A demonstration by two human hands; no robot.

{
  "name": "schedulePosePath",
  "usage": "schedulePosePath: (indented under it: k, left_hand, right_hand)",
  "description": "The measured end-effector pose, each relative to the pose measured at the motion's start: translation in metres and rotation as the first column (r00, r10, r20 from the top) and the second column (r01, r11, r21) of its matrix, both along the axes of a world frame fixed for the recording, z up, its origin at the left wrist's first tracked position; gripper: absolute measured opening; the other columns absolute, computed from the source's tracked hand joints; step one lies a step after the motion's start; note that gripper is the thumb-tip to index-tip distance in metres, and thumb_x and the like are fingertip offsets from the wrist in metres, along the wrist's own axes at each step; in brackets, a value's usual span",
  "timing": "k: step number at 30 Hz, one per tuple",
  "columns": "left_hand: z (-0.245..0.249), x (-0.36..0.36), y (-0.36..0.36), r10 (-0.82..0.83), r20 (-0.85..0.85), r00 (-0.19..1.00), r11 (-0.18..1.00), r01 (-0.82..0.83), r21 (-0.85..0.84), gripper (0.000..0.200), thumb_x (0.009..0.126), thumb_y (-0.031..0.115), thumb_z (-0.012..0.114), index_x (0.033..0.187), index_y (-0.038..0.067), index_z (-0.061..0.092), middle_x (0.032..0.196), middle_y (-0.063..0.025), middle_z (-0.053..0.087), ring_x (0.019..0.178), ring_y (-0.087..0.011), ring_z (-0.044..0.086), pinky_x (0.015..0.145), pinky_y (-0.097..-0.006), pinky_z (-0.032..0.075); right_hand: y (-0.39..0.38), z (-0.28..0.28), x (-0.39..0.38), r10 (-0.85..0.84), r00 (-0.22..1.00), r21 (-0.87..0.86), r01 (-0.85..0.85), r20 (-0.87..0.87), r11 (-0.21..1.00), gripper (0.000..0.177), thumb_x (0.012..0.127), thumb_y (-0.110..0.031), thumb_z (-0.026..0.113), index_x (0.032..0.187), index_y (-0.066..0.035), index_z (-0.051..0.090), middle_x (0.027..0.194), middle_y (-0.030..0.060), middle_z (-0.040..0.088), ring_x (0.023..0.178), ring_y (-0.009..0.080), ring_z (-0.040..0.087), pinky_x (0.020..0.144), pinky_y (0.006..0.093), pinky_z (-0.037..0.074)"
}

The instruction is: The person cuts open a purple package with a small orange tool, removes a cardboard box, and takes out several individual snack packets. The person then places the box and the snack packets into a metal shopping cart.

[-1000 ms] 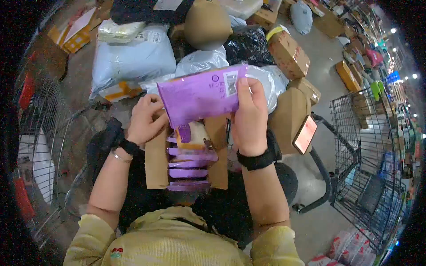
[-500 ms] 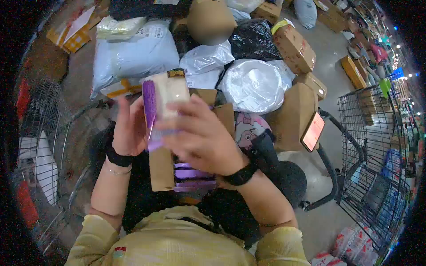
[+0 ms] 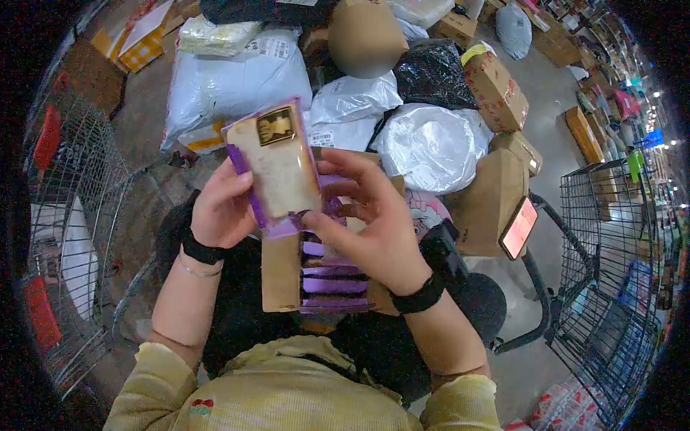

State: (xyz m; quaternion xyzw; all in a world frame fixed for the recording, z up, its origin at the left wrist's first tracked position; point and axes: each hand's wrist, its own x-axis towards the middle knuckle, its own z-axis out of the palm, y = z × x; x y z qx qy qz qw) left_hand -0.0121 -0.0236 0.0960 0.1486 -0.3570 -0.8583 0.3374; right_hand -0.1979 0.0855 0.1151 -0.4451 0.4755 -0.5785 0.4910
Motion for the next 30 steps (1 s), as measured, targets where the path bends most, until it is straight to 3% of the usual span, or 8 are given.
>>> schedulePosePath:
  k: [3,6,7,14,20,23,29,30]
  left_hand:
    - [-0.003,0.005,-0.006,0.082,-0.097,0.992,0.945,-0.046,0.323,0.055,0.096,0.034,0.045,0.14,0.002,0.038,0.129,-0.0175,0.055,0.109,-0.0305,0.062,0.093,-0.0476,0.049]
    - [-0.006,0.01,-0.014,-0.142,-0.407,0.902,0.902,0.288,0.322,0.06,0.095,0.046,0.038,0.139,0.004,0.04,0.116,-0.0143,0.058,0.092,-0.0276,0.063,0.079,-0.0438,0.05]
    - [0.0,0.01,-0.01,-0.088,-0.295,0.951,0.921,0.191,0.341,0.063,0.093,0.05,0.041,0.137,0.004,0.041,0.104,-0.0109,0.057,0.082,-0.0247,0.06,0.07,-0.0395,0.048]
    - [-0.008,0.01,-0.014,-0.16,-0.452,0.878,0.907,0.311,0.284,0.057,0.095,0.044,0.038,0.131,0.0,0.047,0.107,-0.0154,0.063,0.092,-0.0305,0.066,0.081,-0.0449,0.054]
    - [-0.011,0.01,-0.016,0.204,-0.013,0.979,0.938,-0.192,0.288,0.063,0.092,0.04,0.045,0.142,0.002,0.037,0.112,-0.0167,0.062,0.093,-0.03,0.066,0.077,-0.0425,0.056]
    - [-0.018,0.012,-0.021,0.195,-0.062,0.979,0.942,-0.17,0.29,0.061,0.092,0.039,0.045,0.14,0.001,0.041,0.112,-0.0164,0.063,0.092,-0.0288,0.066,0.076,-0.0411,0.056]
    - [-0.012,0.014,-0.02,0.001,-0.211,0.978,0.972,0.048,0.229,0.058,0.095,0.031,0.048,0.143,0.003,0.036,0.125,-0.0142,0.057,0.102,-0.028,0.063,0.085,-0.0412,0.054]
    - [-0.005,0.007,-0.013,0.189,0.021,0.982,0.978,-0.191,0.088,0.058,0.095,0.025,0.05,0.147,0.005,0.031,0.131,-0.0134,0.053,0.111,-0.0274,0.058,0.093,-0.0401,0.05]
  right_hand:
    - [0.005,0.015,-0.011,0.161,0.966,-0.031,-0.171,-0.2,0.985,0.074,0.076,-0.012,0.081,0.14,-0.009,0.043,0.13,0.0077,0.056,0.116,0.0185,0.055,0.094,0.0359,0.047]
    - [0.013,0.037,-0.021,0.255,0.793,0.037,-0.282,-0.554,0.959,0.074,0.073,-0.016,0.083,0.137,-0.009,0.047,0.129,0.0082,0.058,0.118,0.0216,0.056,0.096,0.037,0.045]
    - [0.013,0.044,-0.02,0.29,0.725,0.107,-0.289,-0.625,0.951,0.071,0.071,-0.018,0.083,0.133,-0.008,0.05,0.126,0.0098,0.059,0.118,0.028,0.055,0.096,0.0371,0.045]
    - [0.02,0.006,-0.017,0.253,0.414,0.171,-0.225,-0.875,0.959,0.058,0.073,-0.01,0.073,0.128,-0.009,0.052,0.132,0.0174,0.05,0.114,0.0368,0.054,0.094,0.0421,0.046]
    - [0.014,0.029,-0.042,0.163,0.646,0.214,0.001,-0.745,0.977,0.047,0.08,-0.001,0.062,0.127,-0.005,0.057,0.108,0.0107,0.066,0.097,0.0172,0.062,0.085,0.0287,0.05]
    - [0.014,0.034,-0.062,-0.093,0.984,0.199,0.122,-0.152,0.972,0.039,0.088,-0.003,0.058,0.127,0.002,0.054,0.111,0.0047,0.065,0.099,0.0118,0.06,0.087,0.0282,0.049]
    - [0.013,0.034,-0.064,-0.165,0.979,0.176,0.143,0.117,0.974,0.04,0.09,-0.002,0.058,0.13,0.001,0.052,0.113,0.0053,0.064,0.1,0.0126,0.061,0.087,0.0272,0.049]
    - [0.013,0.034,-0.059,-0.2,0.971,0.121,0.185,0.128,0.975,0.04,0.091,-0.002,0.057,0.131,0.0,0.05,0.114,0.0053,0.064,0.1,0.0131,0.061,0.087,0.0275,0.05]
